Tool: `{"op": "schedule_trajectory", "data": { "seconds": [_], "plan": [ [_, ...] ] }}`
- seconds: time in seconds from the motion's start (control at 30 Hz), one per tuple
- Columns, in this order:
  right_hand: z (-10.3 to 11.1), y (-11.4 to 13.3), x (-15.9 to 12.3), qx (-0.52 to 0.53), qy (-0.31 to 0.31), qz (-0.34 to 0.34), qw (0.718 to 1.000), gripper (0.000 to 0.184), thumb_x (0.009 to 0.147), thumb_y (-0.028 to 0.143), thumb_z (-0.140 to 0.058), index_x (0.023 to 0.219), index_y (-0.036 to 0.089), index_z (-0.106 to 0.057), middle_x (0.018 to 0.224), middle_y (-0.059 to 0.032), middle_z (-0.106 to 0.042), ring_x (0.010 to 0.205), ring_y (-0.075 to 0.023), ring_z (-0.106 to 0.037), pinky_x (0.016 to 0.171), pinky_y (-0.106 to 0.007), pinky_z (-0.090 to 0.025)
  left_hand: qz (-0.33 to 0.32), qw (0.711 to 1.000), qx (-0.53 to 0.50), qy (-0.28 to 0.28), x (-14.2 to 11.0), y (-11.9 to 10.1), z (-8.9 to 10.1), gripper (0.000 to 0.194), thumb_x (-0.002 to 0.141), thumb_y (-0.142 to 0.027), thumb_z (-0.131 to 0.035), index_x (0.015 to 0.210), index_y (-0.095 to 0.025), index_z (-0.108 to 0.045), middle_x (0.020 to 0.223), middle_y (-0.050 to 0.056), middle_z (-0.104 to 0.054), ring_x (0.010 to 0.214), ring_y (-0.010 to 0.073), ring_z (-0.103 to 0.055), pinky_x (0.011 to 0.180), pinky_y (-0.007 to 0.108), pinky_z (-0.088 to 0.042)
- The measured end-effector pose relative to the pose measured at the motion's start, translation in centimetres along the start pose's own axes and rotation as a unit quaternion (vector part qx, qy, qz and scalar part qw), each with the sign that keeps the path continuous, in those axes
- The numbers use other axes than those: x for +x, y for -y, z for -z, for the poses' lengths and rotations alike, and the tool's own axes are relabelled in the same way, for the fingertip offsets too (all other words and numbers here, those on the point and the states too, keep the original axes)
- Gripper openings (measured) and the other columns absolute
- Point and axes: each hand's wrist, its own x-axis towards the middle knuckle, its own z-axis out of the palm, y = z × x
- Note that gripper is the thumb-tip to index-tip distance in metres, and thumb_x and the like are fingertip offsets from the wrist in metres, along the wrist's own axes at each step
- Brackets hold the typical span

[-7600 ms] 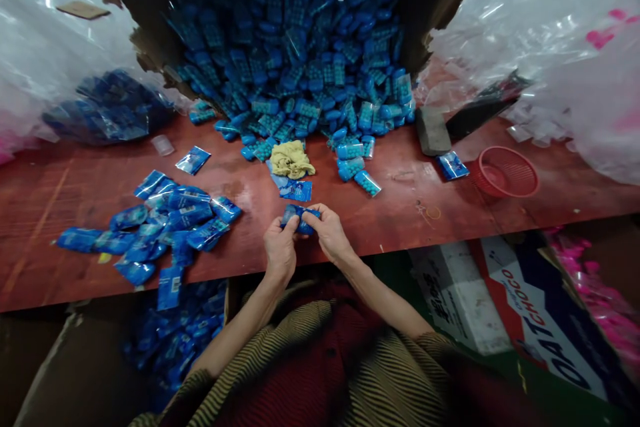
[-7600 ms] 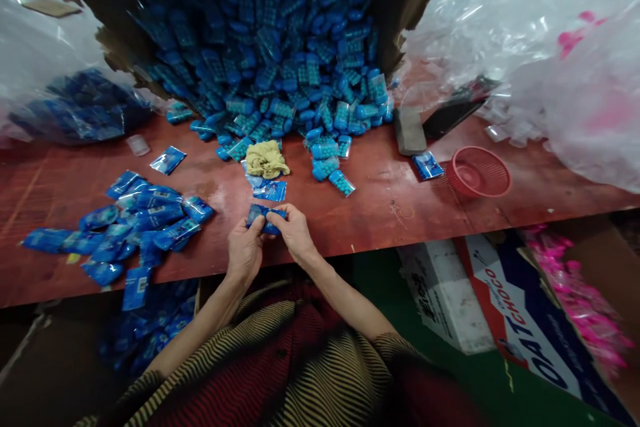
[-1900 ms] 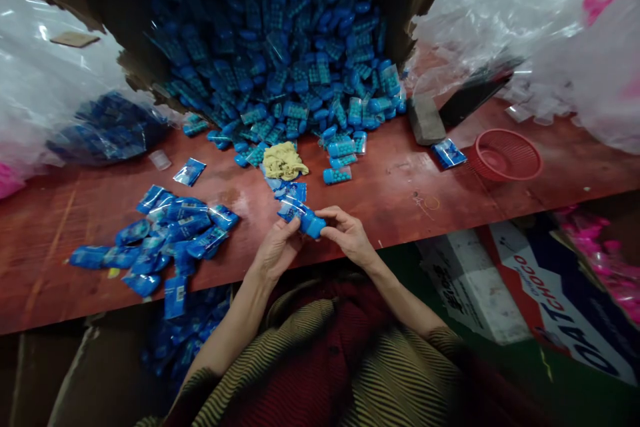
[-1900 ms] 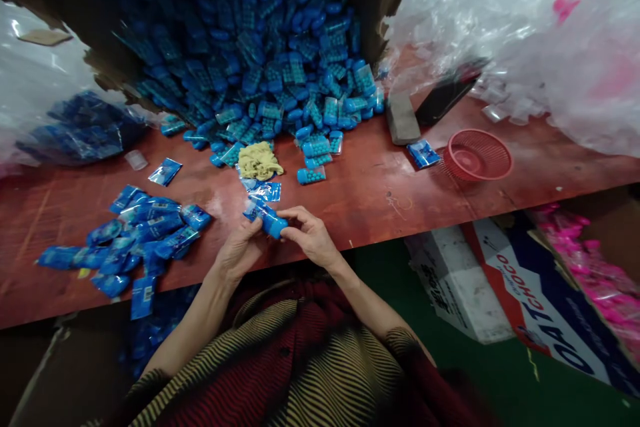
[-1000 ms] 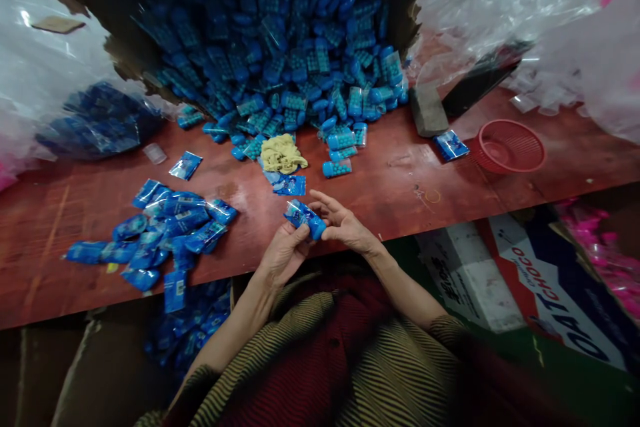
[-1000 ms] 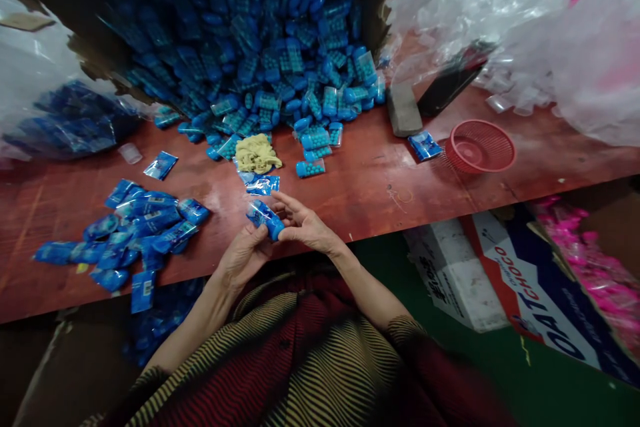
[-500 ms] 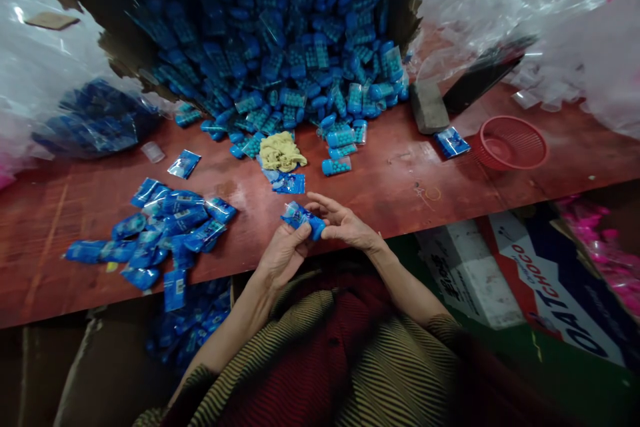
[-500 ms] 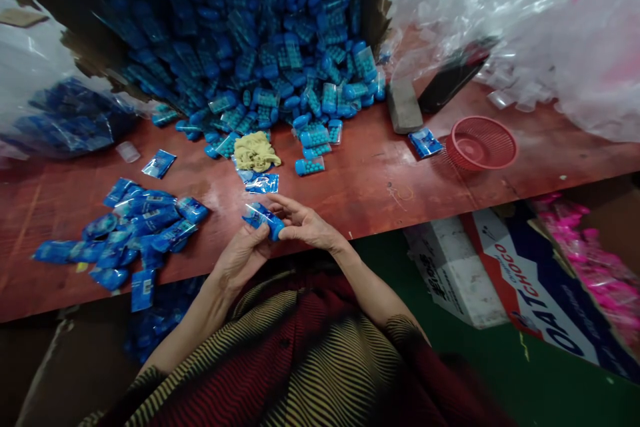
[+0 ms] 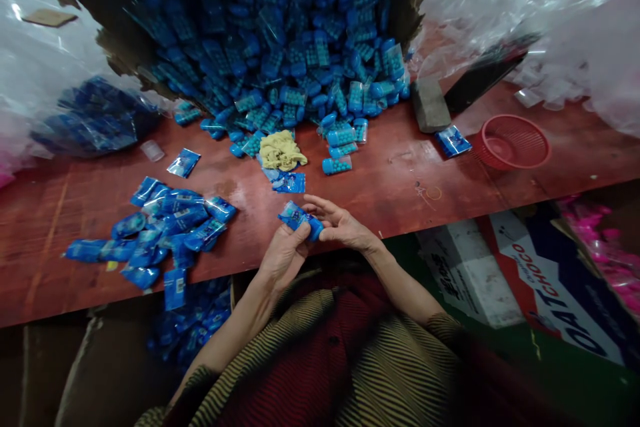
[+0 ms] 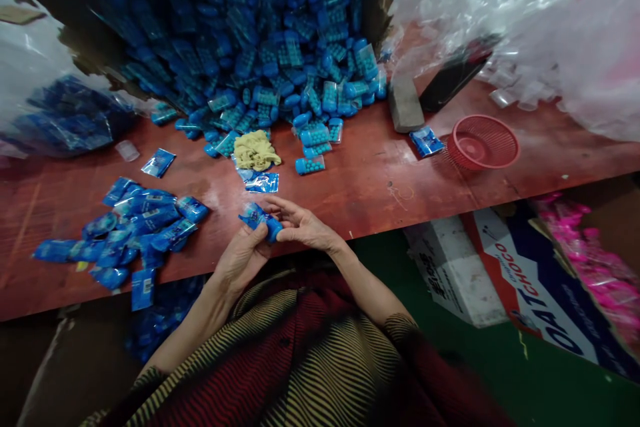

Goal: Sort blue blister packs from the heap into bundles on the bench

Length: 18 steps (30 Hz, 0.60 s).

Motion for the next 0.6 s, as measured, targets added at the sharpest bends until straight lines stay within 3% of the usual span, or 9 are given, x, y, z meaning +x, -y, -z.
{"op": "schedule_trajectory", "data": {
  "seconds": [0.13, 0.27, 0.43, 0.6],
  "plan": [
    [0.2, 0.0, -0.1, -0.030, -0.013, -0.015, 0.999, 0.069, 0.069, 0.021, -0.074, 0.131, 0.034, -0.048, 0.130, -0.0002, -0.052, 0.112, -0.0142, -0.052, 0.094, -0.027, -0.043, 0.022, 1.000, 0.002, 0.015, -0.1, -0.2, 0.3, 0.031, 0.068, -0.025, -0.075, 0.096, -0.014, -0.067, 0.088, 0.007, -0.072, 0.096, 0.0211, -0.065, 0.089, 0.032, -0.050],
    [0.1, -0.3, 0.0, -0.016, -0.022, -0.013, 1.000, 0.070, 0.068, 0.023, -0.075, 0.132, 0.033, -0.047, 0.124, -0.0008, -0.055, 0.106, -0.0139, -0.054, 0.092, -0.027, -0.044, 0.004, 1.000, -0.014, -0.001, -0.1, 0.3, 0.5, 0.032, 0.065, -0.028, -0.077, 0.093, -0.014, -0.068, 0.086, 0.005, -0.072, 0.090, 0.0179, -0.066, 0.086, 0.027, -0.051],
    [-0.2, -0.4, -0.1, -0.024, -0.043, 0.013, 0.999, 0.070, 0.065, 0.036, -0.077, 0.130, 0.032, -0.050, 0.115, -0.0001, -0.059, 0.096, -0.0130, -0.057, 0.085, -0.024, -0.046, 0.003, 0.999, -0.037, -0.005, -0.2, 1.0, 0.1, 0.032, 0.065, -0.029, -0.077, 0.092, -0.015, -0.068, 0.090, 0.004, -0.071, 0.089, 0.0162, -0.066, 0.088, 0.027, -0.050],
    [-0.9, 0.0, -0.2, -0.057, -0.099, 0.022, 0.993, 0.069, 0.061, 0.047, -0.077, 0.125, 0.030, -0.055, 0.111, -0.0009, -0.061, 0.101, -0.0171, -0.057, 0.093, -0.031, -0.044, 0.003, 0.999, -0.045, 0.003, -0.3, 1.0, -0.5, 0.030, 0.066, -0.029, -0.077, 0.092, -0.016, -0.067, 0.091, 0.004, -0.071, 0.093, 0.0178, -0.065, 0.091, 0.030, -0.049]
  ]
}}
